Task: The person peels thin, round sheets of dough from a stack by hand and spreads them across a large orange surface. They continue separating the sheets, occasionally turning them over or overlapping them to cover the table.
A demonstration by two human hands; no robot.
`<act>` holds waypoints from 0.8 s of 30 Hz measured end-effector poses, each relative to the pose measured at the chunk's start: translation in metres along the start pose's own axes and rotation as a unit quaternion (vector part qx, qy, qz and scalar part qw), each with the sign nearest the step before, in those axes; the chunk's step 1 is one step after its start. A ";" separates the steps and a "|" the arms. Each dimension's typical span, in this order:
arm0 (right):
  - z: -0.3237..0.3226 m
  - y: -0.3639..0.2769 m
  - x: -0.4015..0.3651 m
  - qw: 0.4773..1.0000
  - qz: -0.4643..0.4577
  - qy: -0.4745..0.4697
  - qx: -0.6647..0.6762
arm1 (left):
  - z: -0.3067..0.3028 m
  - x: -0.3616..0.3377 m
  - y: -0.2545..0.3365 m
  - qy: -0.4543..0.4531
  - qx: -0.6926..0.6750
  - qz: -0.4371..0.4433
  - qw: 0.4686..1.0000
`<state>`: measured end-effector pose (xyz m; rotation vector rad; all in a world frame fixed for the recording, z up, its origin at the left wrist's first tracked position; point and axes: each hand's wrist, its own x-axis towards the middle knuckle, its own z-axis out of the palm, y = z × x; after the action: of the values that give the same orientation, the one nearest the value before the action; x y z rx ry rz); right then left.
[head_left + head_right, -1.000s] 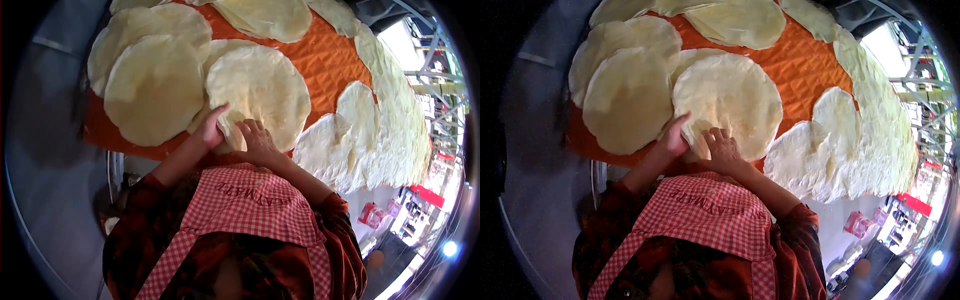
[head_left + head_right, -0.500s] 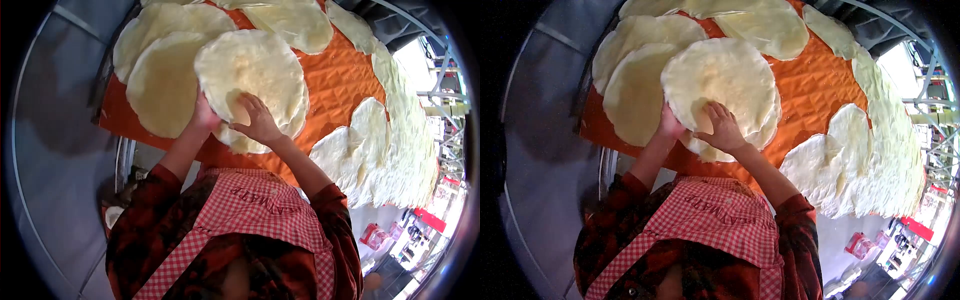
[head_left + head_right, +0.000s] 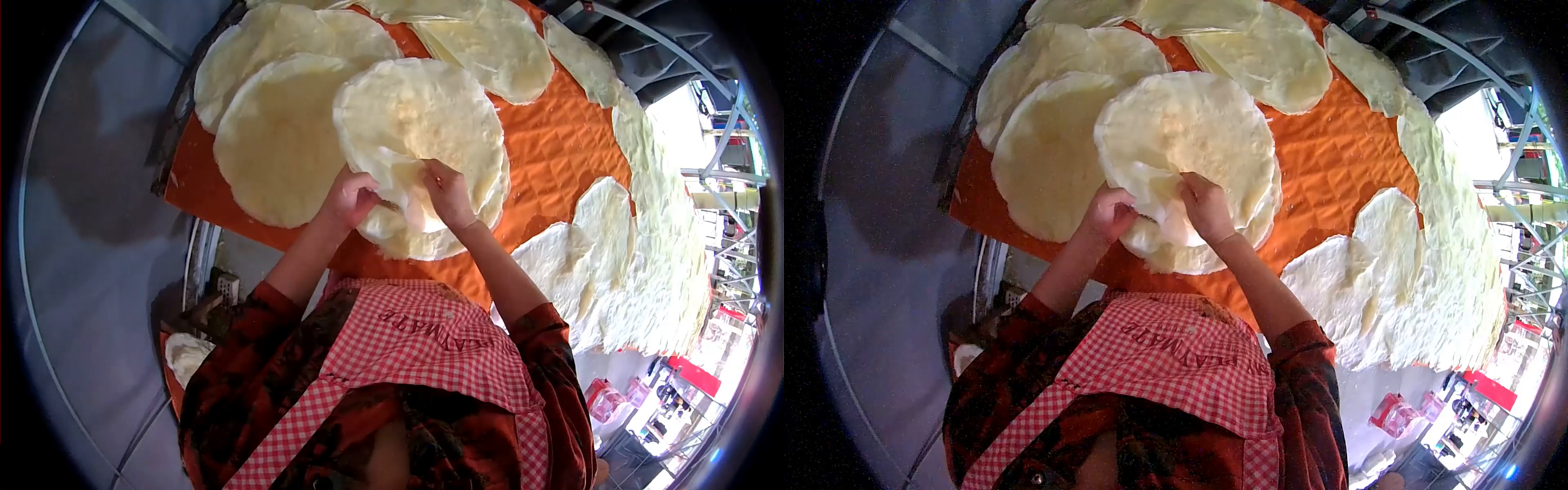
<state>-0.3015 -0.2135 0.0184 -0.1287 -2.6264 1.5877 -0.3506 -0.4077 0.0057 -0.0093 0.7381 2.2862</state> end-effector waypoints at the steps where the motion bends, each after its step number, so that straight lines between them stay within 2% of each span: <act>1: -0.004 0.001 0.002 1.000 0.018 -0.011 0.004 | 0.001 0.001 -0.002 0.030 0.005 0.009 0.999; 2: -0.005 0.002 0.003 0.999 0.036 -0.020 0.010 | 0.004 0.002 -0.004 0.061 0.011 0.018 0.998; 6: 0.005 -0.002 -0.004 0.993 -0.107 0.018 -0.043 | 0.005 0.006 -0.012 0.157 0.080 0.041 0.984; 8: 0.004 -0.008 -0.004 0.984 -0.152 0.009 -0.091 | 0.005 0.004 -0.012 0.138 0.095 0.048 0.985; 9: 0.004 -0.005 -0.002 0.985 -0.144 0.004 -0.092 | 0.005 0.003 -0.010 0.128 0.104 0.053 0.985; 11: 0.003 0.002 0.002 0.988 -0.126 -0.008 -0.094 | -0.007 0.001 -0.008 0.201 0.149 0.016 0.968; 12: -0.005 0.002 0.011 0.994 -0.092 0.016 -0.059 | -0.012 0.000 -0.004 0.234 0.171 -0.002 0.957; 13: -0.019 0.005 0.026 0.997 -0.059 0.042 -0.028 | -0.013 -0.003 0.002 0.208 0.207 0.034 0.955; 15: -0.077 0.037 0.064 0.988 0.036 0.150 0.024 | -0.008 -0.013 0.018 0.212 0.222 0.045 0.951; 16: -0.117 0.031 0.076 0.982 0.047 0.181 0.009 | -0.009 -0.015 0.026 0.240 0.203 0.031 0.949; 17: -0.143 0.051 0.084 0.971 0.092 0.204 0.082 | -0.010 -0.017 0.035 0.268 0.183 0.019 0.946; 18: -0.173 0.050 0.082 0.971 0.111 0.208 -0.034 | -0.024 -0.014 0.037 0.290 0.160 0.015 0.943; 19: -0.192 0.093 0.087 0.961 0.093 0.244 -0.094 | -0.043 -0.016 0.044 0.288 0.229 -0.013 0.930; 20: -0.207 0.125 0.088 0.958 0.138 0.231 -0.098 | -0.057 -0.020 0.049 0.285 0.297 -0.042 0.910; 21: -0.225 0.152 0.087 0.952 0.184 0.221 -0.103 | -0.042 -0.028 0.051 0.275 0.280 -0.019 0.920; 22: -0.236 0.173 0.089 0.940 0.179 0.160 -0.241 | -0.027 -0.032 0.049 0.251 0.264 0.000 0.931; 23: -0.240 0.182 0.089 0.913 0.167 0.140 -0.345 | -0.056 -0.026 0.044 0.257 0.222 -0.002 0.940; 24: -0.237 0.187 0.086 0.928 0.141 0.171 -0.299 | -0.037 -0.030 0.047 0.192 0.201 -0.010 0.961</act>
<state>-0.3559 0.0910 -0.0352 -0.7660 -2.7765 0.6580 -0.3659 -0.4730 0.0047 -0.2758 1.3868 2.0971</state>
